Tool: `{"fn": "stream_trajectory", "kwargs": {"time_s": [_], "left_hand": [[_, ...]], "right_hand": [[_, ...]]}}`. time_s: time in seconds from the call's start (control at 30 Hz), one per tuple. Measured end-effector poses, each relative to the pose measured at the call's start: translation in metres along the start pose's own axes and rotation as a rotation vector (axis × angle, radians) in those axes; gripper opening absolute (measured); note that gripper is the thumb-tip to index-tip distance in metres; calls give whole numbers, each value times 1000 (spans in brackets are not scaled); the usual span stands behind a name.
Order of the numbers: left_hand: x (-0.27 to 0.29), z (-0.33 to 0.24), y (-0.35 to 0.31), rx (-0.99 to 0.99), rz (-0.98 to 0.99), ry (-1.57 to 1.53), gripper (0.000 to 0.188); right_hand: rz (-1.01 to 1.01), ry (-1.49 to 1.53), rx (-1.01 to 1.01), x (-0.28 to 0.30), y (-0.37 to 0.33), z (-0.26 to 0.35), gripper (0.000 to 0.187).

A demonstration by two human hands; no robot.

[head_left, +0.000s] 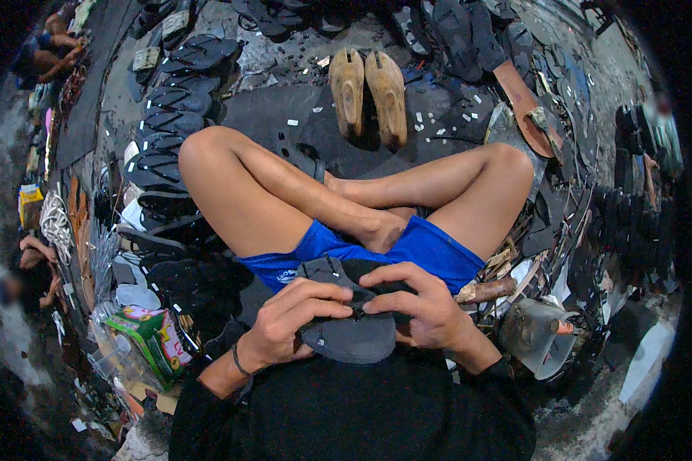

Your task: The person sits on the floor and assembles sandals by attaching black straps to wooden soles. They repeatedly pick up a sole, align the strap, and press it into place, then set the finished sandal aside.

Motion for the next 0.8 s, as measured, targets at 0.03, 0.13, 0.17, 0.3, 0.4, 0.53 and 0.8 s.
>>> {"fn": "stream_trajectory", "kwargs": {"time_s": [0.03, 0.13, 0.17, 0.3, 0.4, 0.53, 0.8], "left_hand": [[-3, 4, -7, 35, 26, -20, 31], [-13, 11, -23, 115, -5, -63, 30], [-13, 14, -23, 136, -39, -72, 29], [28, 12, -2, 293, -533, 181, 23], [33, 40, 5, 508, -699, -223, 23], [-24, 83, 1, 400, -498, -1118, 58], [-4, 132, 15, 343, -733, -1037, 63]], "right_hand": [[55, 37, 0, -6, -1, -3, 37], [212, 120, 13, -21, 3, -21, 40], [223, 177, 50, -18, 12, -24, 41], [8, 687, -34, 0, 87, -70, 50], [-633, 112, -322, 21, 171, -154, 75], [-678, -444, -551, 8, 218, -213, 65], [-324, 1023, -492, 36, 121, -127, 50]]}}
Point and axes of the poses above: each hand's wrist, its own y-axis towards the middle knuckle, its own x-axis out of the back of the hand, z = x × y, the point moved 5 cm from there along y, towards the middle knuckle, and after that the axes turned 13 degrees about -x, right-handed, at the moved point
